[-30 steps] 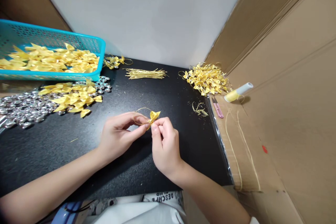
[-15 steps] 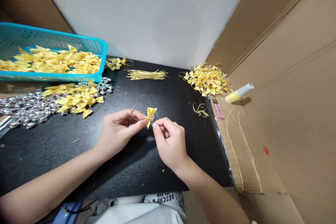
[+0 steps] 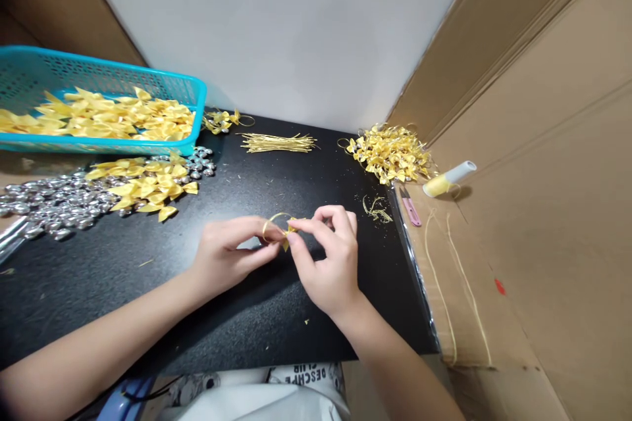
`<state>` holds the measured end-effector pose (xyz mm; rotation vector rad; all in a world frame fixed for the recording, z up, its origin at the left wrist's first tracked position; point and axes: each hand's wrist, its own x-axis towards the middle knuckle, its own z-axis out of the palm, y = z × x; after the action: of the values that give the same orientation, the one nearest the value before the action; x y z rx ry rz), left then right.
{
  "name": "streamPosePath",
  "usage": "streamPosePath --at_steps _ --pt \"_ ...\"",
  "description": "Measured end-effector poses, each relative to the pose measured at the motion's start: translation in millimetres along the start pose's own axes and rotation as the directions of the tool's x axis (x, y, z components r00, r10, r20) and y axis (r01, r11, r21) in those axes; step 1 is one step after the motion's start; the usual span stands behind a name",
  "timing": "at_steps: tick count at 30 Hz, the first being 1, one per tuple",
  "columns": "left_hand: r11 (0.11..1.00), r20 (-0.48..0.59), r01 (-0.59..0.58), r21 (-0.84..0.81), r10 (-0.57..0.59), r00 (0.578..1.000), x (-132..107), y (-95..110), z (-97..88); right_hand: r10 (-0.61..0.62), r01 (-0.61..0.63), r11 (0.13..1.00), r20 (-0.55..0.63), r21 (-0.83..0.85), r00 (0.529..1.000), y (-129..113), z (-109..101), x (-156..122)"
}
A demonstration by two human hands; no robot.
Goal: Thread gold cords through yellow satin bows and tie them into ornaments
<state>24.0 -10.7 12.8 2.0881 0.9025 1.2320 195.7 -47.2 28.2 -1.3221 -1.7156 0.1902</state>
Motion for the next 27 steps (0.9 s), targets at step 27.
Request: streamPosePath --at_steps 27 --pt "0.984 0.101 0.153 -0.090 -0.144 0.984 2.3 -3.3 3.8 0.188 -0.209 0.831 0.092 0.515 0.978 2.2 7.2 -2.1"
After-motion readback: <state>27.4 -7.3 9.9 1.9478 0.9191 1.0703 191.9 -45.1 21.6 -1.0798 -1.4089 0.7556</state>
